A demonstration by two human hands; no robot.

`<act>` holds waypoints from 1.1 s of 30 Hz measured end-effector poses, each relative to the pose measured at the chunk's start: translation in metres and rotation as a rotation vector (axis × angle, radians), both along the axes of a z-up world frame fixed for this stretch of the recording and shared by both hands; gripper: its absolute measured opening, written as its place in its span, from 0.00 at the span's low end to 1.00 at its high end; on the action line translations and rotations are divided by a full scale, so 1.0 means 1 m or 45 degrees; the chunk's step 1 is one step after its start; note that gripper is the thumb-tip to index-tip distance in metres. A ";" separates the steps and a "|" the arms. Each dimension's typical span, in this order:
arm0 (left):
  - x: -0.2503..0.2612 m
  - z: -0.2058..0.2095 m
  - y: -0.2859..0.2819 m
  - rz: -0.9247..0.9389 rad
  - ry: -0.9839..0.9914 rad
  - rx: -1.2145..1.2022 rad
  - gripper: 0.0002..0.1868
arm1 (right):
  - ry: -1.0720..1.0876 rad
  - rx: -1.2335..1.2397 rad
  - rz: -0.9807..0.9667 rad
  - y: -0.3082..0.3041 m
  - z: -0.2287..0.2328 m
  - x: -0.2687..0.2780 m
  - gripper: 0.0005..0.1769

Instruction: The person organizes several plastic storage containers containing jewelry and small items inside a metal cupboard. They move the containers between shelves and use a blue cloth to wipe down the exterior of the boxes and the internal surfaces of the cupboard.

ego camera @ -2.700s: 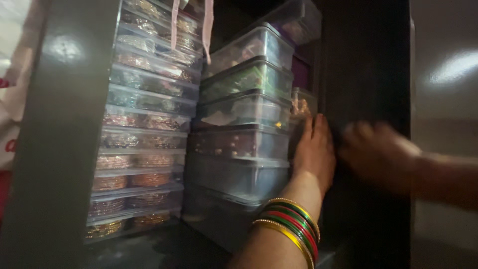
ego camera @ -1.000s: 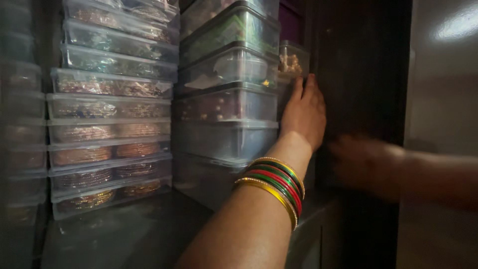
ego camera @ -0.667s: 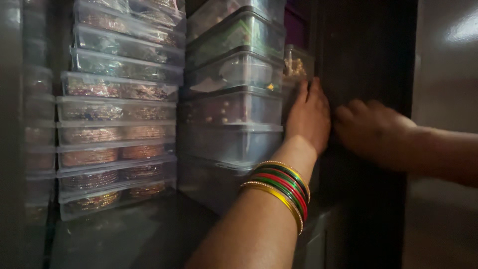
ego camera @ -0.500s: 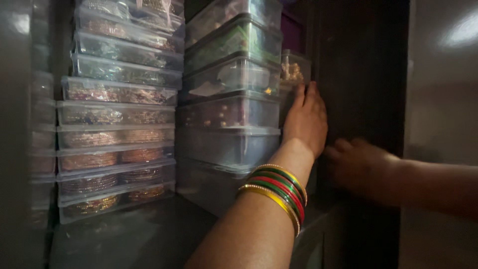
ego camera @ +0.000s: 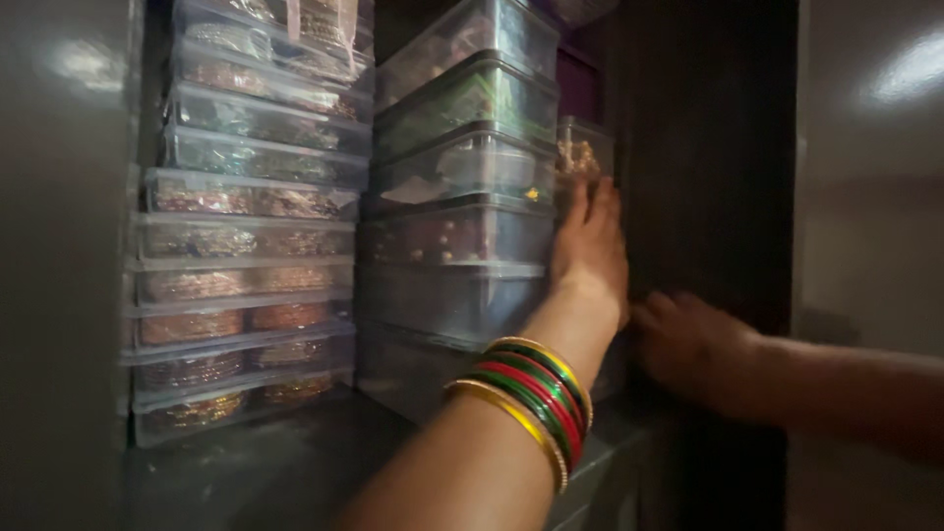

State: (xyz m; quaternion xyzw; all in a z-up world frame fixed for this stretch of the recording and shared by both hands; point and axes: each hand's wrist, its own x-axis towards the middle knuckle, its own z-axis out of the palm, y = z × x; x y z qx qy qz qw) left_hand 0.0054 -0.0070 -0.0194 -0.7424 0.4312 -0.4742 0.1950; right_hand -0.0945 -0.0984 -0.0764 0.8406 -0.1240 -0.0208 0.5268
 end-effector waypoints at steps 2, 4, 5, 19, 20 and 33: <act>-0.002 -0.001 0.004 0.017 0.028 0.015 0.45 | -0.096 -0.028 0.086 -0.004 0.019 0.005 0.11; -0.002 -0.001 0.007 0.035 0.009 0.005 0.49 | -0.185 -0.121 0.056 -0.003 0.049 0.013 0.13; -0.002 -0.001 0.008 0.035 0.010 0.010 0.49 | -0.184 -0.116 0.056 0.000 0.060 0.013 0.13; -0.003 0.000 0.008 0.069 0.008 0.008 0.52 | -0.283 -0.134 0.060 0.002 0.079 0.018 0.19; -0.003 -0.002 0.008 0.070 0.016 0.011 0.52 | -0.276 -0.130 0.061 -0.002 0.089 0.017 0.19; -0.013 0.002 0.017 0.071 0.043 0.021 0.46 | -0.094 -0.065 -0.021 -0.010 0.062 0.010 0.20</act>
